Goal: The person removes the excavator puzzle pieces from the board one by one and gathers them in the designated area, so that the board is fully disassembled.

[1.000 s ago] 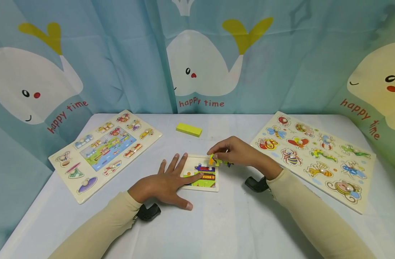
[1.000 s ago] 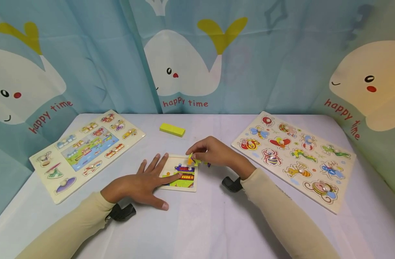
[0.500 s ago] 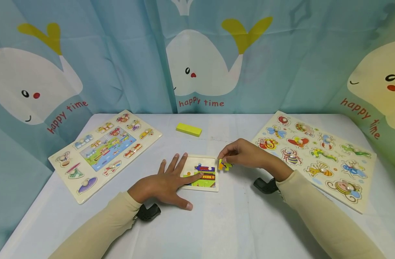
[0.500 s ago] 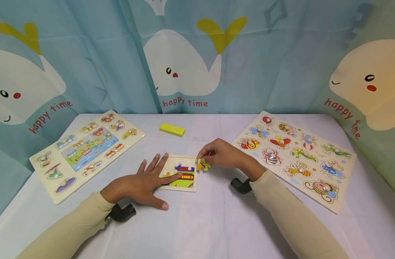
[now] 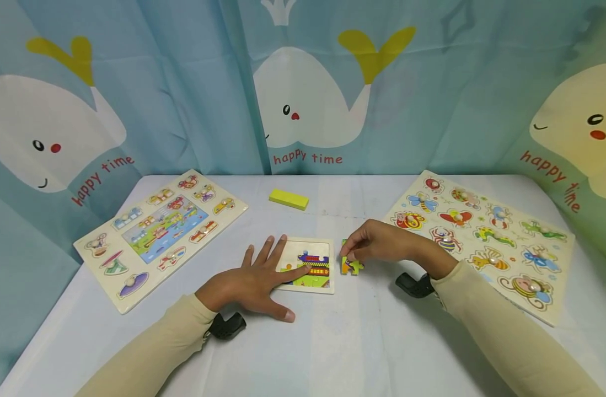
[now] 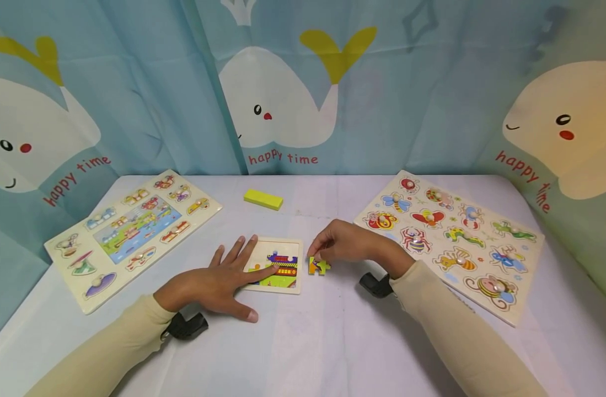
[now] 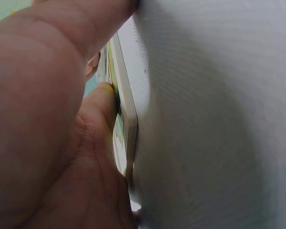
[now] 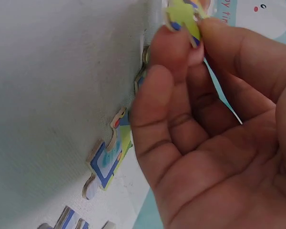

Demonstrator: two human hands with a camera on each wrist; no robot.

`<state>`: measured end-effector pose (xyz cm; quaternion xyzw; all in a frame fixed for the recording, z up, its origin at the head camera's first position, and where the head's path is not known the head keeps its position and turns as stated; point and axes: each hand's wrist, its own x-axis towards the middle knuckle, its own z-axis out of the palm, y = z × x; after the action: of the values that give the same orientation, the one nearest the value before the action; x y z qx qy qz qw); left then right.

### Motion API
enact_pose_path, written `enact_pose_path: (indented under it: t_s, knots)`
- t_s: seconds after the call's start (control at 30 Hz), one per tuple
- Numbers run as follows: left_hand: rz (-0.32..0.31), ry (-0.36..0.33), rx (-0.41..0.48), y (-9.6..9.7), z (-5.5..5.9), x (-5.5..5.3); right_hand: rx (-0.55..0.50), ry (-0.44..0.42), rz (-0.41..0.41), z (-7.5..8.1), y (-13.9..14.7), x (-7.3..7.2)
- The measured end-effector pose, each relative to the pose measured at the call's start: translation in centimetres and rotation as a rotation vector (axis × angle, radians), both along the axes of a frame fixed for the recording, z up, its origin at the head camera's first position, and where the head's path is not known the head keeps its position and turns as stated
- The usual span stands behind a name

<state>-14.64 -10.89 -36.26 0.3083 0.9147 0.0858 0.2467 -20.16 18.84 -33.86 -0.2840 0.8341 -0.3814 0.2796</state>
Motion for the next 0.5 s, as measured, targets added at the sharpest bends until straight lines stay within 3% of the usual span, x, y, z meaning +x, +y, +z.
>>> enact_pose_path:
  t_s: [0.17,0.5]
  knots:
    - [-0.001,-0.002,0.008,-0.05,0.07,0.05,-0.001,0.01,0.045,0.14,0.03,0.11]
    - [-0.005,-0.014,0.038,-0.13,0.05,0.03,0.056,0.076,0.053,0.25,-0.19,0.27]
